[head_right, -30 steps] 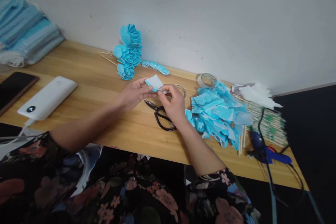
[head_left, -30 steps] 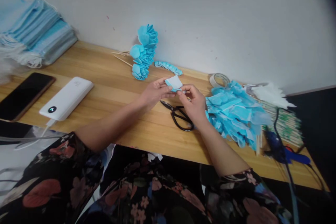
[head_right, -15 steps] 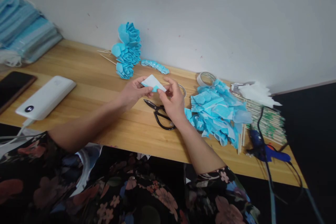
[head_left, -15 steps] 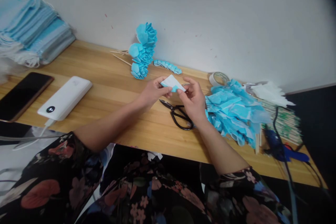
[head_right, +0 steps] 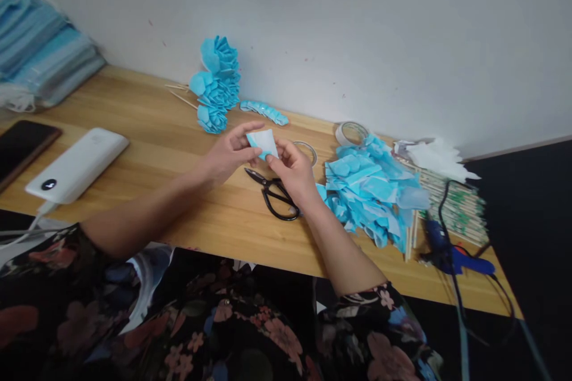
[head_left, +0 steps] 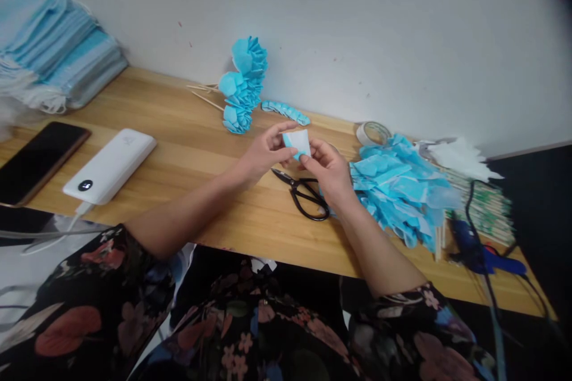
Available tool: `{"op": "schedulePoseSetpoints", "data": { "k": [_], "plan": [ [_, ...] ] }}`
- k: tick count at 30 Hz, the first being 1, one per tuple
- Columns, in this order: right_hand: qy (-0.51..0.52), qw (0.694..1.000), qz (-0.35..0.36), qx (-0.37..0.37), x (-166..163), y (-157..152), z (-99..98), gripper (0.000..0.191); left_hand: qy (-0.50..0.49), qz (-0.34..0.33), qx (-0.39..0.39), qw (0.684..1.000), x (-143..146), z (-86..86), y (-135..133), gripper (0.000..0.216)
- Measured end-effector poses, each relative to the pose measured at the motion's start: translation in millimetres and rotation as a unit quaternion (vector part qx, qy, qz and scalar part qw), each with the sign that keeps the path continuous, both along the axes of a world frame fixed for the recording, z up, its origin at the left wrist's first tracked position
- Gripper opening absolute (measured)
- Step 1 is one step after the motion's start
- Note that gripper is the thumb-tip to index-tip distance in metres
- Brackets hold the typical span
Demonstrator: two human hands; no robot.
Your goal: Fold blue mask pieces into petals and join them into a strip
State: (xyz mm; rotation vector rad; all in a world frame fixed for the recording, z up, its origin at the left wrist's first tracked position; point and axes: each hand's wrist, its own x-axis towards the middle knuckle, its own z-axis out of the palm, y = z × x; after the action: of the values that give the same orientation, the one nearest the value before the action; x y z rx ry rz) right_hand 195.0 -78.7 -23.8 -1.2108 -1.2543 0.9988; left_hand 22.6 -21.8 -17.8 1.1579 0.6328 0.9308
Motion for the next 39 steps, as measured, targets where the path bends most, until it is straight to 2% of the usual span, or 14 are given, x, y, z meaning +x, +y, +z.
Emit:
{"op": "schedulePoseSetpoints", "data": {
  "k": [2, 4, 7, 9, 13, 17, 22, 26, 31, 36, 39],
  "plan": [
    [0.023, 1.000, -0.020, -0.003, -1.2, -0.6, 2.0, 0.030, -0.011, -0.027, -0.016, 0.999, -0.6, -1.3, -0.6, 0.058],
    [0.044, 0.998, -0.041, -0.004, -1.8, -0.5, 2.3, 0.027, 0.011, -0.049, -0.016, 0.999, -1.0, -3.0, -1.5, 0.049],
    [0.059, 0.997, -0.049, -0.013, -2.4, -0.4, 1.3, 0.033, 0.056, -0.041, -0.004, 0.998, -1.7, -4.4, -2.2, 0.028],
    [0.048, 0.998, -0.033, -0.022, -2.5, -0.8, 1.0, 0.038, 0.065, -0.023, -0.010, 0.998, -2.6, -3.0, -1.9, 0.024],
    [0.026, 0.999, 0.001, -0.027, 0.3, -1.0, 2.7, 0.043, 0.096, -0.027, -0.015, 0.995, -5.8, 5.5, -0.3, 0.020],
    [0.003, 1.000, -0.008, -0.023, 5.2, 0.1, 5.0, 0.043, 0.156, -0.076, 0.044, 0.984, -7.5, 10.6, -0.8, 0.019],
    [-0.030, 0.999, -0.021, -0.006, 5.7, -1.0, 7.3, 0.035, 0.167, -0.087, 0.091, 0.978, -5.4, 8.4, -4.5, 0.021],
    [-0.050, 0.998, -0.026, 0.003, 5.1, -1.0, 6.8, 0.028, 0.155, -0.089, 0.079, 0.981, -5.1, 10.2, -6.4, 0.019],
    [-0.036, 0.998, -0.043, 0.022, 6.9, 2.1, 3.2, 0.026, 0.180, -0.050, 0.069, 0.980, -5.1, 14.0, -6.7, 0.017],
    [-0.105, 0.989, -0.080, 0.069, 6.1, -0.4, 6.7, 0.013, 0.180, -0.033, 0.036, 0.982, -3.5, 17.9, -5.7, 0.019],
    [-0.145, 0.980, -0.073, 0.111, 4.0, -4.0, 10.2, 0.005, 0.180, -0.033, 0.017, 0.983, -3.6, 19.5, -4.6, 0.021]
  ]
}}
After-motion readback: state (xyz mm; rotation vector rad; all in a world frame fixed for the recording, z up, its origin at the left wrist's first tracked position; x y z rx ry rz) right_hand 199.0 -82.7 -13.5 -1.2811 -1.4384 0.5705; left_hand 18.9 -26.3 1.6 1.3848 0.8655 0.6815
